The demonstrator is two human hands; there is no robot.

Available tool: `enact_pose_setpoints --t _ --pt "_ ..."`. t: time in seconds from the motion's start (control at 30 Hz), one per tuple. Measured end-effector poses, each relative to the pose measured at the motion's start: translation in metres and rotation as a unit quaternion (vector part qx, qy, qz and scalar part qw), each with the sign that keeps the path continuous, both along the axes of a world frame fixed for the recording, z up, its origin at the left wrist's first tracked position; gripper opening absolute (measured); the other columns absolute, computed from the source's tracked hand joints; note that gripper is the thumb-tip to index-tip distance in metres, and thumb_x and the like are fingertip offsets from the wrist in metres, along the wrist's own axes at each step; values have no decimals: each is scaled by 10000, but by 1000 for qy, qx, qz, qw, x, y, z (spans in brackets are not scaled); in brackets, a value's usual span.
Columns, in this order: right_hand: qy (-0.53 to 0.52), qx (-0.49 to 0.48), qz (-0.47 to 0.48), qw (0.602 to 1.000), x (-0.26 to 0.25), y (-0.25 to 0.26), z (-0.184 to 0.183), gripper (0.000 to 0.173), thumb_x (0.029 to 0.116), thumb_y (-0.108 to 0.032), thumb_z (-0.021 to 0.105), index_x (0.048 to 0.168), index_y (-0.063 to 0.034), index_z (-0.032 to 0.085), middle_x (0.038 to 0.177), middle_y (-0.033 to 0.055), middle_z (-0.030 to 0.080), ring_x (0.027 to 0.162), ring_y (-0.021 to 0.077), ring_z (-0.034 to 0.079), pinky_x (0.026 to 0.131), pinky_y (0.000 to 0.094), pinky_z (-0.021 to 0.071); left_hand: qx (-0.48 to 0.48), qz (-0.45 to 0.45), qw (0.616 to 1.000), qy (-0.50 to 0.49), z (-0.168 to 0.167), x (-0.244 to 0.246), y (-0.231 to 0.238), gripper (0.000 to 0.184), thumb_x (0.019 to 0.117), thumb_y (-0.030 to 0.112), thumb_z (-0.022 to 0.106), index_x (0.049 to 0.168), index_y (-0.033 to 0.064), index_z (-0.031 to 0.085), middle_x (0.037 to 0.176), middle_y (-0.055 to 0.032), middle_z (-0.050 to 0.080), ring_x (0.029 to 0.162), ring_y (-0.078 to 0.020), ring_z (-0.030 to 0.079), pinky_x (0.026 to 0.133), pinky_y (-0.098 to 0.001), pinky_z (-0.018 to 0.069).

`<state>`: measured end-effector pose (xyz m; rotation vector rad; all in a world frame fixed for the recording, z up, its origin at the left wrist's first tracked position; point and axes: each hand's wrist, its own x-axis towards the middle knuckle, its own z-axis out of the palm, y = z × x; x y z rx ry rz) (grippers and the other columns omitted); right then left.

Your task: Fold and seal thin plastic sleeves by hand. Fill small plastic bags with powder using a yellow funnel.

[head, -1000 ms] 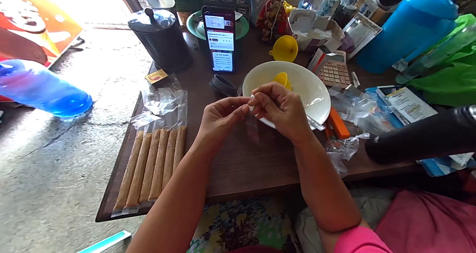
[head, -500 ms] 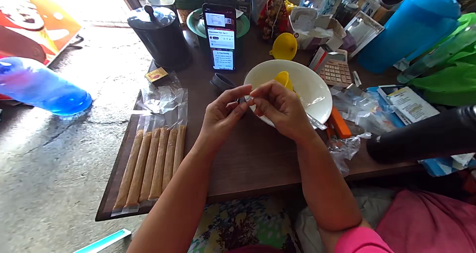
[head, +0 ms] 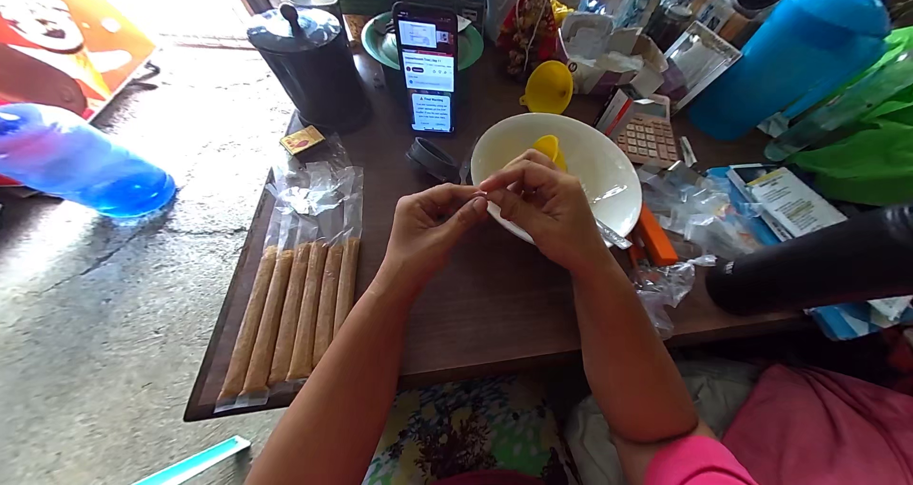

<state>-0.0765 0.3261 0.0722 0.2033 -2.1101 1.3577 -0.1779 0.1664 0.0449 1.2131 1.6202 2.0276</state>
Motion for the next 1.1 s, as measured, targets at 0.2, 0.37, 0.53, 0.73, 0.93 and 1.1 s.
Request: enact_pose_setpoints --t 0.2,0.37,0.53,0.73,0.93,1.1 --pt "-12 -53 -70 996 0 -4 -2 96 913 -90 750 941 -23 688 788 -4 667 622 7 600 557 160 520 -16 7 1000 22 1 1 0 85 980 37 646 1013 34 724 865 50 732 786 -1 672 741 -159 559" --pt "13 -63 -100 993 -2 -5 -3 182 979 -168 695 854 -41 656 692 -43 625 542 -18 553 499 142 479 -26 -15 998 51 2 1 -2 92 994 77 641 1004 51 728 882 43 727 778 -15 664 727 -162 552" --pt "6 -59 -95 994 0 1 2 318 1102 -182 454 1172 -3 707 1033 22 718 677 -3 601 585 152 512 -9 12 1000 27 2 -1 -1 104 995 50 624 1010 53 727 870 60 733 788 -4 673 747 -169 563" --pt "-11 -23 -43 999 2 2 1 311 1030 -263 605 1155 -7 729 1009 23 697 719 8 606 608 167 522 -2 21 1000 9 2 -1 0 93 993 54 633 1009 60 724 858 68 726 780 0 669 742 -166 560" --pt "8 -11 -88 996 1 -2 -1 111 964 -107 694 998 -11 739 899 8 688 711 -2 619 633 148 536 -6 20 1000 8 2 0 0 101 985 46 642 1034 53 730 895 57 742 797 -8 682 759 -171 567" --pt "9 40 -127 991 0 -3 -3 192 977 -206 702 906 -30 680 784 2 630 624 -1 566 559 150 485 -15 4 1000 8 1 1 0 95 980 39 643 1014 58 730 905 55 745 802 -10 686 765 -172 571"
